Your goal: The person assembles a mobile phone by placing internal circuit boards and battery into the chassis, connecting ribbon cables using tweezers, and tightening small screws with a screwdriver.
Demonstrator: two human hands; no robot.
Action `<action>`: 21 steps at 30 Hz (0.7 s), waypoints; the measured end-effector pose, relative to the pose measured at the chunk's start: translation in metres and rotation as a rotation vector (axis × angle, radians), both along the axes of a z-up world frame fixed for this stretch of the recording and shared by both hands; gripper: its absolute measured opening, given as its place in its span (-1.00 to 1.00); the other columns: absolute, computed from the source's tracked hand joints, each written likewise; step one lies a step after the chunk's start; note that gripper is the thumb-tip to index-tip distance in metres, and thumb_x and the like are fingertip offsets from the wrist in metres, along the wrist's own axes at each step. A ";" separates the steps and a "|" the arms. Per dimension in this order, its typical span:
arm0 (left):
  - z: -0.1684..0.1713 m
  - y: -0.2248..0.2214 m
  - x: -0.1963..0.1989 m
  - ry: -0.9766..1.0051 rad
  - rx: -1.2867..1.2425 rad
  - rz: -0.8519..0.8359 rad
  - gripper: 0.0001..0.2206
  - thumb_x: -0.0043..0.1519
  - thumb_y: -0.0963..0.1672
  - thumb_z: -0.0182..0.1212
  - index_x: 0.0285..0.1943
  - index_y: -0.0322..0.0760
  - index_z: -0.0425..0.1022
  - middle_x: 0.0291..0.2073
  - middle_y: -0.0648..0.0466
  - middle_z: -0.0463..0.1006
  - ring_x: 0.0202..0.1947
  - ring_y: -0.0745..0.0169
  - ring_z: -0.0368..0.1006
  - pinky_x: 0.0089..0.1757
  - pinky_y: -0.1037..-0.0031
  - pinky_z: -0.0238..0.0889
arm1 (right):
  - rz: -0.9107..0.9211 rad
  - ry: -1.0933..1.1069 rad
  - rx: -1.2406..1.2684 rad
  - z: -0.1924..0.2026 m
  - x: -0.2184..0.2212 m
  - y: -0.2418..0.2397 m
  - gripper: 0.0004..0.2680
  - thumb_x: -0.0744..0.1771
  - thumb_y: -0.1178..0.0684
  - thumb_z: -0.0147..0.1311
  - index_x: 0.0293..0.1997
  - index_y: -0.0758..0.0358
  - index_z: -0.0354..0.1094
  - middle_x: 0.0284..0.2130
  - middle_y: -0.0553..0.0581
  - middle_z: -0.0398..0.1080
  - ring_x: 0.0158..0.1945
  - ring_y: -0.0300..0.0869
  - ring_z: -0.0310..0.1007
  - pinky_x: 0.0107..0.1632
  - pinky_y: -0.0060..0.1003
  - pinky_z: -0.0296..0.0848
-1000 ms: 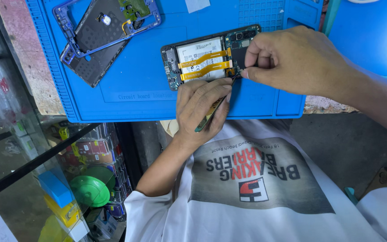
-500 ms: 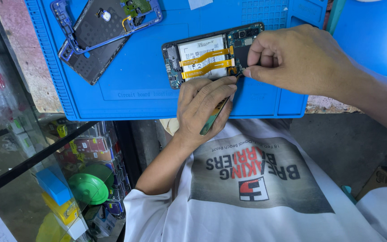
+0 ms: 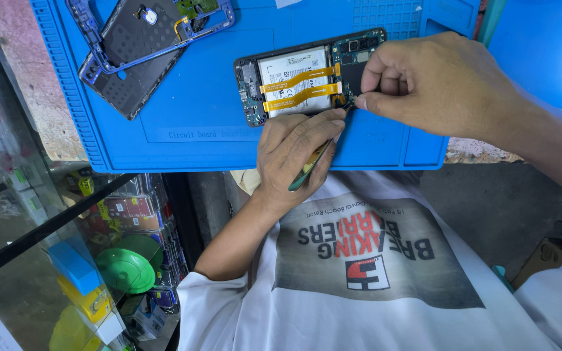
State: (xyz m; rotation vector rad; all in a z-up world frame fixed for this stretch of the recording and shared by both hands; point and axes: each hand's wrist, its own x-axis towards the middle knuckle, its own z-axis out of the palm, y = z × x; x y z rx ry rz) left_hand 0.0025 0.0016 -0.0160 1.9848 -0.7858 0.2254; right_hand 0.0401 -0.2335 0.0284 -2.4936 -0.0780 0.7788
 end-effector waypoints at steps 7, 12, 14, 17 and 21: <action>0.000 -0.001 -0.001 0.012 0.002 0.004 -0.68 0.21 -0.28 0.45 0.09 -0.22 0.50 0.07 0.16 0.62 -0.09 0.28 0.43 -0.07 0.50 0.26 | 0.005 -0.003 0.014 0.000 0.000 0.000 -0.79 0.28 -0.13 0.27 -0.18 0.14 0.51 -0.47 0.03 0.54 -0.43 -0.16 0.55 -0.34 -0.20 0.47; 0.000 0.001 0.000 0.016 0.001 -0.005 -0.67 0.22 -0.28 0.44 0.12 -0.22 0.48 0.09 0.17 0.60 -0.06 0.25 0.44 -0.04 0.48 0.27 | 0.000 0.003 -0.004 0.002 0.000 0.001 -0.79 0.28 -0.14 0.27 -0.18 0.15 0.51 -0.48 0.03 0.53 -0.44 -0.16 0.54 -0.34 -0.20 0.46; 0.000 0.001 -0.001 0.021 0.009 -0.001 -0.67 0.21 -0.28 0.44 0.11 -0.22 0.48 0.08 0.16 0.61 -0.08 0.25 0.43 -0.05 0.48 0.26 | -0.007 0.010 -0.017 0.003 0.000 0.003 -0.79 0.27 -0.14 0.28 -0.19 0.14 0.51 -0.48 0.03 0.54 -0.44 -0.16 0.54 -0.33 -0.20 0.47; -0.001 0.001 0.000 0.023 0.006 -0.007 -0.67 0.22 -0.28 0.44 0.11 -0.22 0.48 0.08 0.16 0.61 -0.08 0.26 0.42 -0.04 0.48 0.26 | -0.018 0.018 -0.032 0.004 0.001 0.004 -0.78 0.26 -0.14 0.29 -0.21 0.15 0.51 -0.48 0.02 0.54 -0.43 -0.16 0.54 -0.33 -0.20 0.46; -0.002 0.001 -0.001 0.025 0.003 0.000 -0.69 0.21 -0.27 0.44 0.10 -0.23 0.50 0.08 0.17 0.61 -0.09 0.26 0.42 0.00 0.44 0.26 | -0.038 0.030 -0.055 0.007 0.002 0.009 -0.79 0.26 -0.14 0.29 -0.22 0.14 0.52 -0.49 0.01 0.53 -0.45 -0.15 0.54 -0.33 -0.20 0.47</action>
